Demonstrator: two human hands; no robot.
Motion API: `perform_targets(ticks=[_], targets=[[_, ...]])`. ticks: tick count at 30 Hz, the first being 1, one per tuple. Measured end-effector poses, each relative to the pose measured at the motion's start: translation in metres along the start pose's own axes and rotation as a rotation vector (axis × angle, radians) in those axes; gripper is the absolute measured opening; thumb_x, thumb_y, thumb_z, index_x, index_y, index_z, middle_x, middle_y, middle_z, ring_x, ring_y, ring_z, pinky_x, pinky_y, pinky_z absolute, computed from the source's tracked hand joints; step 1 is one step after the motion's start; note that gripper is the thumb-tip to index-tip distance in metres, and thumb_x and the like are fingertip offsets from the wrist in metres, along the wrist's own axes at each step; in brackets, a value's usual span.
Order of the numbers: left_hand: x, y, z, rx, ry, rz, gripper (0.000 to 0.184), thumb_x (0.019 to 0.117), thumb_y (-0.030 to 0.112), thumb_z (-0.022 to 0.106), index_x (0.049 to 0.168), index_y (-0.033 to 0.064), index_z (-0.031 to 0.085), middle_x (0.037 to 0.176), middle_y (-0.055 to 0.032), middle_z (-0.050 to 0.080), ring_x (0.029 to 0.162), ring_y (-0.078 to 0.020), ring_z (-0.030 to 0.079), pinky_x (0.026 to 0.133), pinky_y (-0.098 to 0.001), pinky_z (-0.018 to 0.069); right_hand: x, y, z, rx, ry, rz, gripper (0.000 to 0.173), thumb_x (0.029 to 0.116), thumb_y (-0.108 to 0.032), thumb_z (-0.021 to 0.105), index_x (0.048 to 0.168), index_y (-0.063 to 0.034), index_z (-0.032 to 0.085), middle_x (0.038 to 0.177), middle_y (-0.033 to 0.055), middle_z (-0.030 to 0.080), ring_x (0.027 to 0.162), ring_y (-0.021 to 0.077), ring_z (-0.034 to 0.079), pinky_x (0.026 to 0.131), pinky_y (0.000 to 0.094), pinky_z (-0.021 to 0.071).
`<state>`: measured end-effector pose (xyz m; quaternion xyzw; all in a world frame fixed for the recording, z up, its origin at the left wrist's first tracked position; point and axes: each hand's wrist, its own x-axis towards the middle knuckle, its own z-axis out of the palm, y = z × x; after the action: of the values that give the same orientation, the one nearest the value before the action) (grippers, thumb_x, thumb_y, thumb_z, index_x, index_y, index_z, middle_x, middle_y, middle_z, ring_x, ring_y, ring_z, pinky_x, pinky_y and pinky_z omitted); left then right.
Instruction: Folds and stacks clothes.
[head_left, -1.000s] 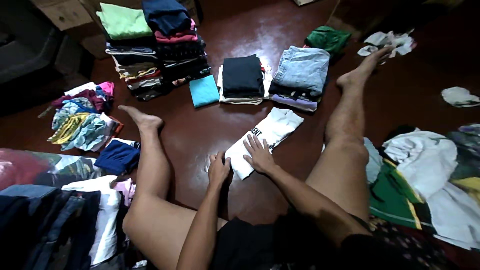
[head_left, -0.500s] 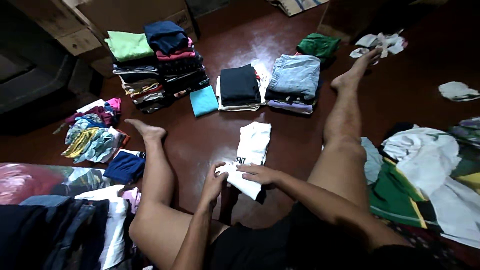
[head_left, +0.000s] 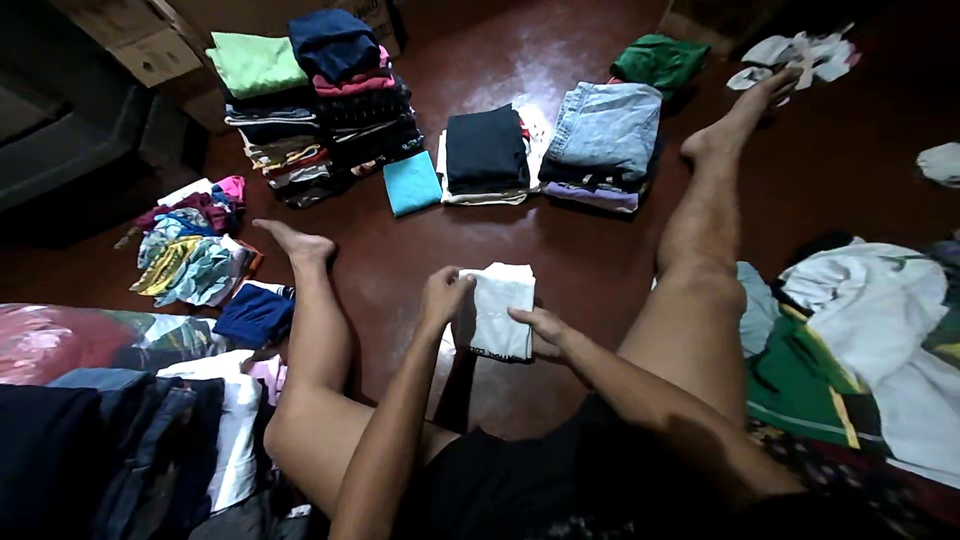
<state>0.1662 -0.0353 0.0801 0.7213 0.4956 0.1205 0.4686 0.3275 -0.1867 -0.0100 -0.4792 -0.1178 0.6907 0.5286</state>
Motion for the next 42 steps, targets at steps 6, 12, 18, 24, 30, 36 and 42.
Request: perform_targets(ticks=[6, 12, 18, 24, 30, 36, 42], targets=[[0.019, -0.042, 0.037, -0.253, -0.363, -0.209, 0.050, 0.1017, 0.036, 0.063, 0.135, -0.0011, 0.058, 0.116, -0.0177, 0.070, 0.103, -0.0235, 0.070, 0.095, -0.0445, 0.0566, 0.019, -0.009, -0.014, 0.183, -0.043, 0.063, 0.069, 0.1071, -0.062, 0.028, 0.150, -0.0097, 0.044, 0.132, 0.0147, 0.066, 0.120, 0.0275, 0.066, 0.101, 0.0508, 0.0562], [0.029, -0.055, 0.061, -0.234, -0.100, -0.131, 0.042, 0.1076, 0.031, 0.054, 0.141, 0.0055, 0.056, 0.122, -0.0210, 0.068, 0.110, -0.0290, 0.069, 0.099, -0.0508, 0.0548, 0.038, -0.020, -0.026, -0.077, 0.154, -0.206, 0.044, 0.1054, -0.019, 0.058, 0.146, -0.0054, 0.046, 0.121, 0.0155, 0.070, 0.106, 0.0231, 0.071, 0.093, 0.0412, 0.0605], [0.039, -0.054, 0.092, 0.002, 0.063, -0.160, 0.045, 0.1097, 0.040, 0.045, 0.144, 0.0138, 0.057, 0.129, -0.0197, 0.068, 0.121, -0.0343, 0.065, 0.106, -0.0578, 0.0492, 0.061, -0.018, -0.031, -0.880, 0.616, -0.348, 0.038, 0.1080, -0.033, 0.051, 0.137, -0.0107, 0.061, 0.117, 0.0206, 0.071, 0.110, 0.0373, 0.068, 0.096, 0.0634, 0.0507], [0.032, -0.045, 0.091, -0.216, 0.106, -0.289, 0.046, 0.1055, 0.023, 0.053, 0.147, 0.0033, 0.047, 0.132, -0.0241, 0.063, 0.119, -0.0356, 0.064, 0.101, -0.0552, 0.0518, 0.066, -0.024, -0.028, -0.757, 0.686, -0.310, 0.042, 0.1050, -0.033, 0.057, 0.137, -0.0061, 0.056, 0.110, 0.0194, 0.071, 0.102, 0.0352, 0.069, 0.092, 0.0591, 0.0536], [0.029, -0.049, 0.099, -0.069, 0.245, -0.215, 0.058, 0.1010, 0.028, 0.062, 0.150, 0.0040, 0.044, 0.138, -0.0242, 0.058, 0.126, -0.0383, 0.058, 0.105, -0.0556, 0.0487, 0.052, -0.026, -0.021, -0.906, 0.804, -0.455, 0.049, 0.0984, -0.028, 0.065, 0.142, -0.0072, 0.053, 0.127, 0.0173, 0.065, 0.111, 0.0350, 0.065, 0.095, 0.0565, 0.0533], [0.023, -0.031, 0.105, 0.133, 0.165, -0.369, 0.093, 0.0921, 0.048, 0.071, 0.160, 0.0013, 0.027, 0.159, -0.0298, 0.031, 0.140, -0.0457, 0.044, 0.109, -0.0575, 0.0460, 0.050, 0.005, -0.015, -1.411, 0.621, -0.293, 0.069, 0.1038, -0.054, 0.045, 0.163, -0.0220, 0.031, 0.169, 0.0209, 0.022, 0.155, 0.0448, 0.022, 0.119, 0.0716, 0.0191], [0.033, -0.047, 0.088, -0.365, 0.026, -0.484, 0.072, 0.0855, 0.028, 0.083, 0.140, -0.0042, 0.049, 0.121, -0.0248, 0.067, 0.108, -0.0322, 0.069, 0.094, -0.0497, 0.0572, 0.051, 0.010, -0.017, -1.492, 0.535, -0.276, 0.068, 0.1063, -0.057, 0.032, 0.166, -0.0251, 0.024, 0.171, 0.0147, 0.020, 0.159, 0.0404, 0.010, 0.120, 0.0742, 0.0052]])
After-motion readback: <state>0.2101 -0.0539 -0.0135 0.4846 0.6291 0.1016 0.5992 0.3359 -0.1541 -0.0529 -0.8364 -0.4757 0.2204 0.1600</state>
